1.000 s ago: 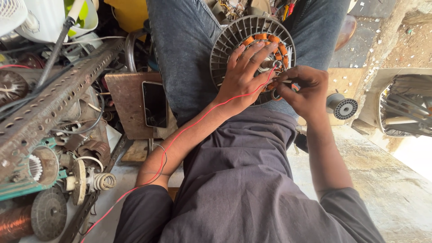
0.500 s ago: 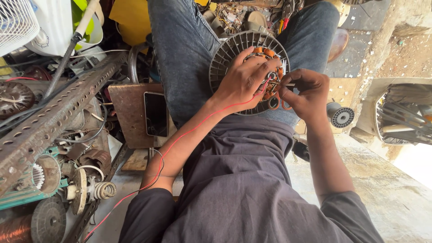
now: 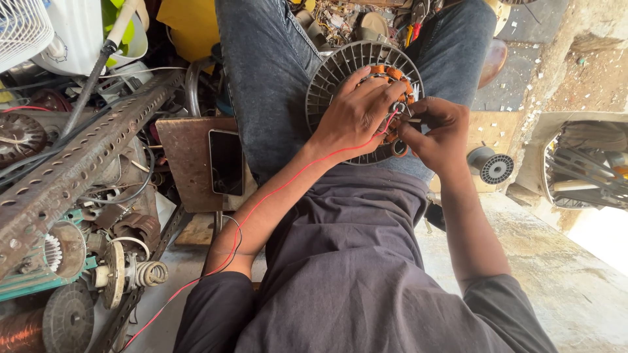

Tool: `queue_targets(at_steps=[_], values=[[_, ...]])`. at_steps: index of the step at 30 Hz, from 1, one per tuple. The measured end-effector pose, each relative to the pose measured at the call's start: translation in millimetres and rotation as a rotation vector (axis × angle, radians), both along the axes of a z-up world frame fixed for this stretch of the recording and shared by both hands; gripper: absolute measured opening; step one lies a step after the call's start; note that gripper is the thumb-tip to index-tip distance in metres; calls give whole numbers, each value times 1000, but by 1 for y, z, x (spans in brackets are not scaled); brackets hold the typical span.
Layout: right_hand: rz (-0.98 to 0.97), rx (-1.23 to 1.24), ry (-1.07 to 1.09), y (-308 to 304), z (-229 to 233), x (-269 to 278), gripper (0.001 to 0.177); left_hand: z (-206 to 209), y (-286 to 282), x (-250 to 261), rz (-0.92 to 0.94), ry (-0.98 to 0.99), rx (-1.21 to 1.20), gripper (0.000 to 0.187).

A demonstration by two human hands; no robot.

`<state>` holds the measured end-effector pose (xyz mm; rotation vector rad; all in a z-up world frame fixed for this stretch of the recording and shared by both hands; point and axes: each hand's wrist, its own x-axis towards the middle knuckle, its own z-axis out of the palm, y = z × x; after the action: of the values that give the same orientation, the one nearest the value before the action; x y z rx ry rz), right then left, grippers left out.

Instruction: The person sits on the floor and works on a motor stator, using pliers to strip and twist copper wires. They connect the wires to the stator coils and adjust connections throughout the clip.

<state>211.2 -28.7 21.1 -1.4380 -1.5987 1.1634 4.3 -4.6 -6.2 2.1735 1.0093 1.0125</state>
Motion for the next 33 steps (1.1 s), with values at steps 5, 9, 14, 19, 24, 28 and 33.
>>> queue_targets(at_steps=[5, 9, 14, 19, 24, 28, 33], values=[[25, -35, 53, 3, 1, 1, 12, -8, -5, 2, 33, 9, 35, 64], [48, -28, -124, 9, 14, -6, 9, -10, -5, 3, 29, -2, 36, 64], [102, 40, -394, 18, 23, -12, 16, -7, -5, 2, 6, -13, -7, 65], [99, 41, -227, 20, 31, -9, 26, 1, -2, -1, -1, -4, -18, 61], [40, -10, -143, 5, 32, 6, 19, 4, -11, -8, 48, 9, -19, 66], [-27, -132, -52, -8, 20, 10, 10, 0, -27, -13, 89, -9, 9, 66], [-21, -144, -18, -20, 23, 7, 12, -4, -45, -14, 152, -32, 197, 53]])
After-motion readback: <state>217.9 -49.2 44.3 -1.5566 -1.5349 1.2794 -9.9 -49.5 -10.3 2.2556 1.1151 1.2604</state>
